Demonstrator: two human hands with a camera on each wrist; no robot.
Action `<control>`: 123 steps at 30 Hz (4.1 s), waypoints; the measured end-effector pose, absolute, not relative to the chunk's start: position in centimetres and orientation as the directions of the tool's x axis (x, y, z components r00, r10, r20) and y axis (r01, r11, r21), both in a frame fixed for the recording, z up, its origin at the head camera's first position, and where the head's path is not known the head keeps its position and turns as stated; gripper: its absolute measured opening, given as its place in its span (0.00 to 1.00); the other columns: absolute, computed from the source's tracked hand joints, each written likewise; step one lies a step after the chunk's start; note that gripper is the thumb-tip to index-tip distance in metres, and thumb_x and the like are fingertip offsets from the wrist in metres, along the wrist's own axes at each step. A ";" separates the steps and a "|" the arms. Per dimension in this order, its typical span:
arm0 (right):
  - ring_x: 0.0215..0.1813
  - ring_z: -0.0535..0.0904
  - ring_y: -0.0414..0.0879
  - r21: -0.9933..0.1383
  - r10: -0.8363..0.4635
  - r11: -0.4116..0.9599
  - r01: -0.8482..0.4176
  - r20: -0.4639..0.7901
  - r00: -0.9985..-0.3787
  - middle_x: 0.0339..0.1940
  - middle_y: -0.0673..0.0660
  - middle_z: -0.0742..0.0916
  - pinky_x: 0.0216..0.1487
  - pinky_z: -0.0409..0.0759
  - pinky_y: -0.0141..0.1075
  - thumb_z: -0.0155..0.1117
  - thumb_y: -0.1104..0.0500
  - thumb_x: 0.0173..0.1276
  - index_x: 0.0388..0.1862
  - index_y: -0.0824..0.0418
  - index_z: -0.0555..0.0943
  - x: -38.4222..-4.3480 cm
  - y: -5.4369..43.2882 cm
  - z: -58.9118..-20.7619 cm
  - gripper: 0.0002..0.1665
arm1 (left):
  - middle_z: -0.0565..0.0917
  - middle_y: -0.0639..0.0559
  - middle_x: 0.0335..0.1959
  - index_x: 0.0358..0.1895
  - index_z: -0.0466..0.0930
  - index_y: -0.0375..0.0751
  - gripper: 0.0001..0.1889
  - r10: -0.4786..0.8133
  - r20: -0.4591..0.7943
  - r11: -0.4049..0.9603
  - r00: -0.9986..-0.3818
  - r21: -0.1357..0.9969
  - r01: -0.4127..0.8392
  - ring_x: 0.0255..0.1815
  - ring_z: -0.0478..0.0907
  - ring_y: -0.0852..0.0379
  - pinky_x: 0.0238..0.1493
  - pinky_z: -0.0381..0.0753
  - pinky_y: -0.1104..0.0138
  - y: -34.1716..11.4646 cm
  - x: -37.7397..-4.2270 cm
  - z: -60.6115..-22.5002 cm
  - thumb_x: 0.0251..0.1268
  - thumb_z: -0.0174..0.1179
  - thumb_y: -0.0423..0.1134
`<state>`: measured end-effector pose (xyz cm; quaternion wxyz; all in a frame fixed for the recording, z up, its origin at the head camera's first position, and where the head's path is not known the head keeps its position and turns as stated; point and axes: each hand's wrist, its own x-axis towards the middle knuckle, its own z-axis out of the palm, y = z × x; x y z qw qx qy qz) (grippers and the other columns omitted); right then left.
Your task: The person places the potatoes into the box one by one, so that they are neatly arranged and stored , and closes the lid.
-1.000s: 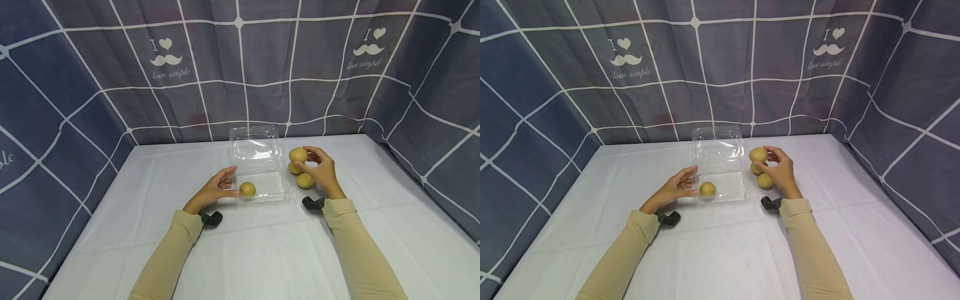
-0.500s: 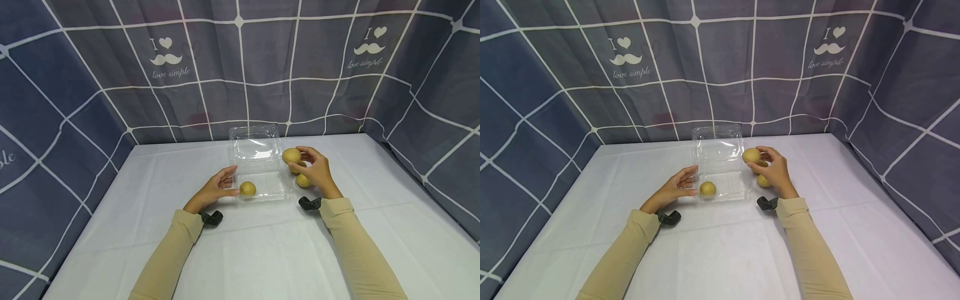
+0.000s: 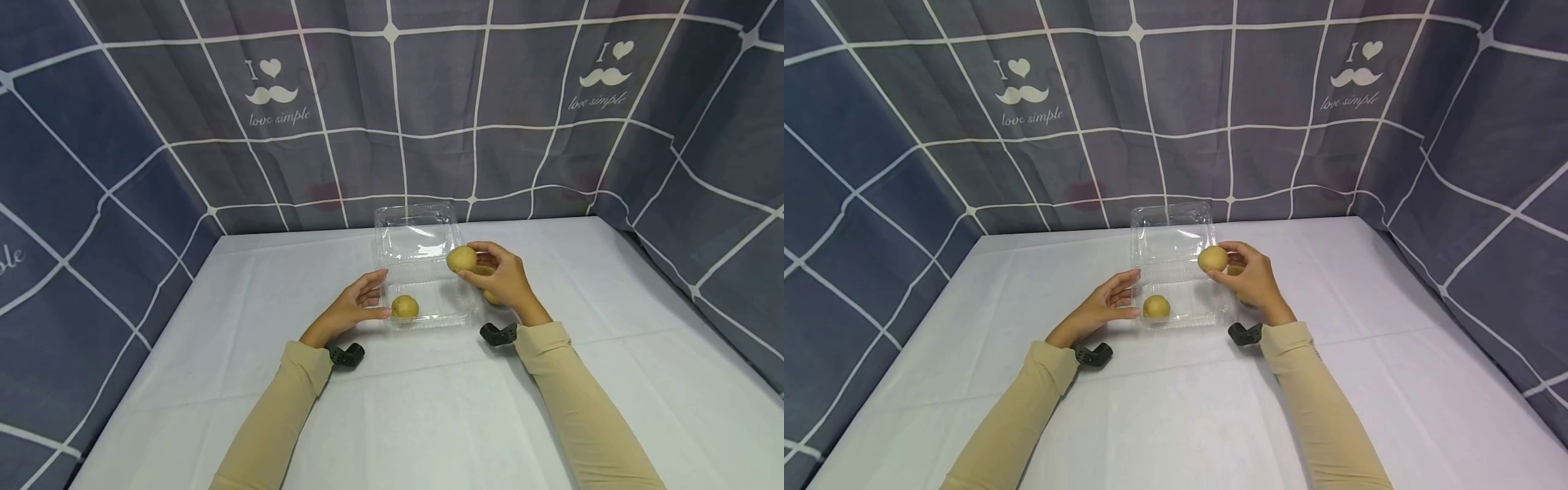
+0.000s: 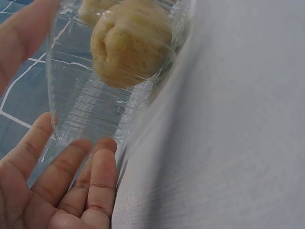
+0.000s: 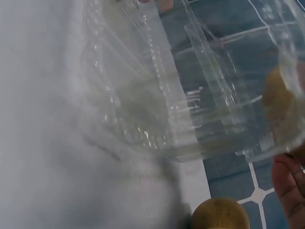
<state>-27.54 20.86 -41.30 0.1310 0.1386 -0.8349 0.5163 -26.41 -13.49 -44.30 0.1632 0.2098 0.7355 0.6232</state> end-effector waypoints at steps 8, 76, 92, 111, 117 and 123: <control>0.59 0.87 0.68 -0.830 -0.135 0.409 -0.379 0.356 -0.925 0.61 0.71 0.87 0.64 0.85 0.58 0.84 0.70 0.61 0.66 0.72 0.82 -27.3 19.8 -41.4 0.34 | 0.58 0.35 0.87 0.87 0.56 0.36 0.47 0.509 0.020 0.135 -0.860 0.986 0.102 0.82 0.63 0.32 0.83 0.64 0.45 -13.5 -26.3 -44.2 0.68 0.71 0.24; 0.60 0.87 0.65 -0.854 -0.236 0.401 -0.332 0.254 -0.938 0.63 0.71 0.87 0.66 0.85 0.52 0.82 0.66 0.64 0.66 0.74 0.81 -26.8 14.1 -41.1 0.33 | 0.59 0.37 0.87 0.86 0.56 0.35 0.47 0.513 0.035 0.137 -0.858 0.983 0.122 0.82 0.63 0.34 0.82 0.65 0.46 -13.6 -26.6 -44.4 0.68 0.71 0.25; 0.57 0.89 0.63 -0.828 -0.251 0.474 -0.299 0.198 -0.947 0.61 0.69 0.89 0.61 0.88 0.49 0.83 0.61 0.65 0.66 0.72 0.83 -27.2 12.8 -41.1 0.33 | 0.59 0.37 0.87 0.86 0.56 0.35 0.47 0.515 0.036 0.119 -0.857 0.986 0.113 0.83 0.62 0.33 0.83 0.64 0.45 -13.6 -26.7 -44.5 0.67 0.71 0.24; 0.56 0.89 0.60 -0.818 -0.242 0.540 -0.197 0.073 -0.967 0.55 0.66 0.91 0.57 0.89 0.49 0.81 0.49 0.66 0.63 0.71 0.85 -28.1 11.6 -41.4 0.35 | 0.59 0.38 0.87 0.86 0.57 0.35 0.48 0.510 0.024 0.121 -0.860 0.988 0.099 0.83 0.62 0.34 0.82 0.65 0.47 -13.6 -26.8 -44.7 0.66 0.72 0.24; 0.53 0.88 0.58 -0.803 -0.226 0.575 -0.157 0.028 -0.974 0.52 0.65 0.91 0.54 0.87 0.49 0.80 0.44 0.66 0.61 0.70 0.86 -28.1 11.2 -41.3 0.36 | 0.59 0.37 0.87 0.86 0.56 0.35 0.47 0.516 0.032 0.121 -0.856 0.987 0.110 0.83 0.62 0.33 0.82 0.66 0.47 -13.6 -26.8 -44.7 0.67 0.72 0.25; 0.45 0.89 0.54 -0.803 -0.208 0.582 -0.126 0.003 -0.978 0.48 0.64 0.92 0.48 0.87 0.45 0.80 0.43 0.66 0.58 0.70 0.86 -28.1 10.7 -41.2 0.35 | 0.59 0.37 0.87 0.86 0.57 0.36 0.47 0.512 0.022 0.125 -0.859 0.987 0.100 0.83 0.62 0.34 0.82 0.65 0.47 -13.6 -26.9 -44.6 0.67 0.72 0.25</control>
